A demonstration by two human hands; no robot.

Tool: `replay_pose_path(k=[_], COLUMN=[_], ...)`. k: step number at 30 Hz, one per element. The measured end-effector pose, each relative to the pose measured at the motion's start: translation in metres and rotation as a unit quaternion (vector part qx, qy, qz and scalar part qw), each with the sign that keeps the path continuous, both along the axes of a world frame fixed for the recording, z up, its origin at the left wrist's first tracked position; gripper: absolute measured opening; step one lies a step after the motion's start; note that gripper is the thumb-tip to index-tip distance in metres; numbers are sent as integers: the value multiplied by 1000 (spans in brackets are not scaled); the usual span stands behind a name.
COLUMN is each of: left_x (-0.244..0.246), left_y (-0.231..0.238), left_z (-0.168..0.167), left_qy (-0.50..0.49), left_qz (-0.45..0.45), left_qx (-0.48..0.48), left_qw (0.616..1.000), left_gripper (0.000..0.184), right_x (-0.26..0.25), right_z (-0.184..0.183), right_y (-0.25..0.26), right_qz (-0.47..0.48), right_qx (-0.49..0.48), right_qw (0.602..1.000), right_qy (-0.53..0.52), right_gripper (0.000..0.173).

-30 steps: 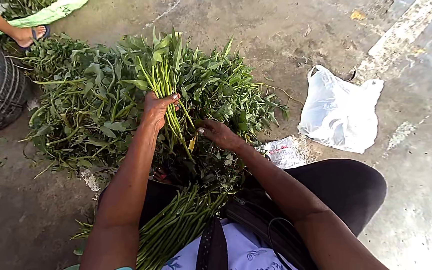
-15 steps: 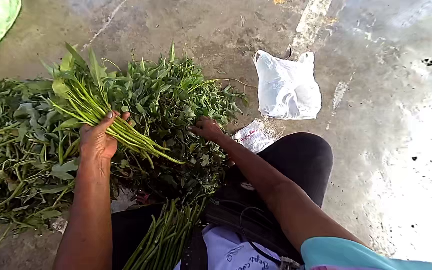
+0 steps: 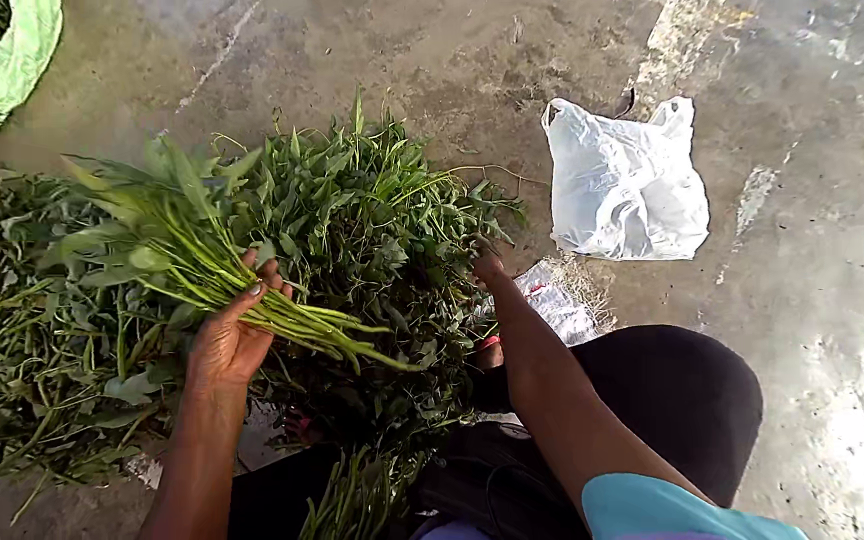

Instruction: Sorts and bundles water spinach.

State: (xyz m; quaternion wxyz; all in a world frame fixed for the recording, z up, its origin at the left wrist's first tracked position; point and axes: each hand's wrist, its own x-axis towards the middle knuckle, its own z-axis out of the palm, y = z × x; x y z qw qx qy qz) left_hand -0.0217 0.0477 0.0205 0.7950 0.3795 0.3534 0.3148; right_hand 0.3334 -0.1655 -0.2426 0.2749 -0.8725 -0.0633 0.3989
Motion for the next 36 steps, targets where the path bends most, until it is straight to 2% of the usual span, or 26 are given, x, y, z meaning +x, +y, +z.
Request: replay_pose_path(k=[3, 8, 11, 14, 15, 18, 21, 25, 27, 29, 33, 36], left_x=[6, 10, 9, 8, 7, 5, 3, 1, -2, -3, -2, -3], left_y=[-7, -11, -11, -10, -9, -4, 0, 5, 5, 2, -9, -9], left_z=[-7, -4, -2, -2, -2, 2, 4, 1, -2, -7, -11, -7], left_qy=[73, 19, 43, 64, 60, 60, 80, 124, 145, 156, 173, 181], left_qz=[-35, -15, -31, -48, -49, -34, -11, 32, 41, 32, 19, 17], left_qx=[-65, -72, -66, -35, -26, -20, -18, 26, 54, 59, 64, 85], left_qw=[995, 997, 996, 996, 997, 997, 997, 991, 987, 986, 983, 980], left_gripper=[35, 30, 29, 34, 38, 41, 36, 26, 26, 27, 30, 31], right_x=[-6, -6, -10, -15, -19, -46, -94, -170, -199, -219, -238, -236], right_z=[-9, 14, 37, 51, 56, 84, 120, 157, 171, 183, 203, 203], right_y=[5, 10, 13, 23, 28, 52, 77, 88, 84, 81, 78, 79], right_qz=[10, -15, -71, -176, -215, -253, -169, 63, 183, 264, 344, 343], right_qx=[11, 23, 60, 133, 161, 240, 305, 304, 271, 269, 295, 320], right_qw=[999, 996, 982, 954, 941, 917, 924, 950, 944, 924, 890, 879], right_qy=[28, 89, 163, 201, 208, 191, 155, 20, -41, -58, -53, -83], right_gripper=[53, 49, 63, 78, 76, 46, 32, 33, 37, 36, 30, 26])
